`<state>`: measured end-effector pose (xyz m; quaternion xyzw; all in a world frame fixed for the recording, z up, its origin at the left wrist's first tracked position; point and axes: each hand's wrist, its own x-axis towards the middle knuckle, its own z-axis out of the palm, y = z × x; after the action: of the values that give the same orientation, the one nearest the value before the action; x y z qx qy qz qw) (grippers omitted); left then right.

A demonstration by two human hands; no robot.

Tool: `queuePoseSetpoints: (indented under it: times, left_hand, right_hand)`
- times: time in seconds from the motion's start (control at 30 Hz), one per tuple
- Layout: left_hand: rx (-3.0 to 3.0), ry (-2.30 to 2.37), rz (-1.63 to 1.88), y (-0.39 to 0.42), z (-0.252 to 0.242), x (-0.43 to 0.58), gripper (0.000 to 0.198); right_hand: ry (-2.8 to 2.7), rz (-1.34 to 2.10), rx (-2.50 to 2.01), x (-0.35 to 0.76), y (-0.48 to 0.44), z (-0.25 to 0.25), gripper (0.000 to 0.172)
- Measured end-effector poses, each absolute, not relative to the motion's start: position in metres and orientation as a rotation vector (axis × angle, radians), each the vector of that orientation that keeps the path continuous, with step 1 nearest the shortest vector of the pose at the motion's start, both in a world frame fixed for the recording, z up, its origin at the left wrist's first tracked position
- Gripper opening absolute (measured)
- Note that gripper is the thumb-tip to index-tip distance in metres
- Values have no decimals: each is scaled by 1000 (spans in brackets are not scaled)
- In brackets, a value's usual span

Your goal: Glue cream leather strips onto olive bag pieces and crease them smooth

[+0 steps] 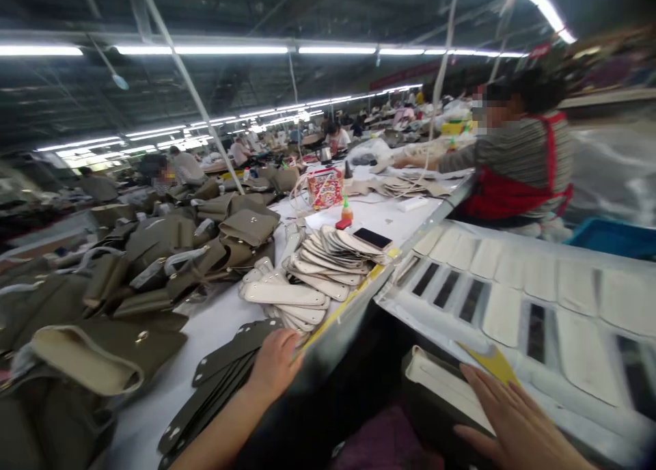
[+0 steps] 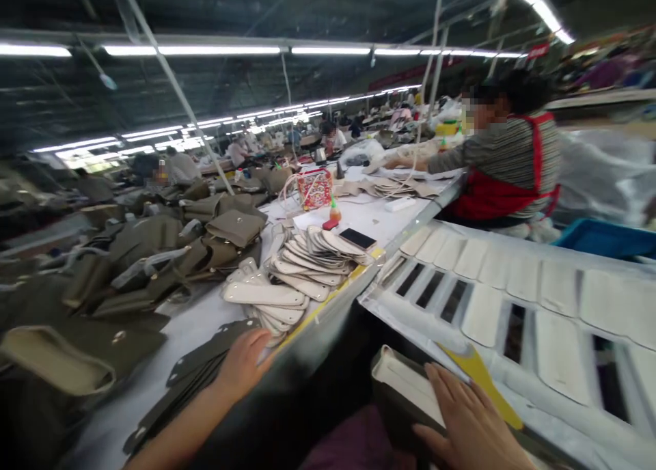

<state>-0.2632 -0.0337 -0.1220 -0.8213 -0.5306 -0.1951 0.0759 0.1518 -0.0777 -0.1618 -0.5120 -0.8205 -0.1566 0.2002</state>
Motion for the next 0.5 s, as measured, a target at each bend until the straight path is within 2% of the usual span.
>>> queuePoseSetpoints:
  times: [0.07, 0.17, 0.23, 0.3, 0.37, 0.43, 0.5]
  left_hand:
    - [-2447, -1502, -715, -31, -135, -281, 29]
    - [-2516, -1264, -938, -19, -168, -266, 44]
    - [-2609, -1103, -1000, -13, -183, -229, 51]
    - [-2662, -1028, -1037, -13, -184, -183, 56]
    - [-2727, -904, -1031, -15, -176, -138, 62]
    - [-2789, -776, -1021, -15, -166, -101, 64]
    - [-2842, -713, -1024, -9, -160, -75, 61]
  right_hand:
    - [-2266, -267, -1519, 154, -94, -134, 54]
    - [-2061, 141, -1720, 179, -104, -104, 34]
    - [-1783, 271, -1962, 217, -103, -100, 32]
    - [-1577, 360, -2284, 263, -102, -111, 34]
    - [-1469, 417, -2512, 299, -99, -133, 27]
    - [-1451, 482, -2625, 316, -91, -164, 21]
    - [-1516, 562, -2662, 312, -78, -195, 24]
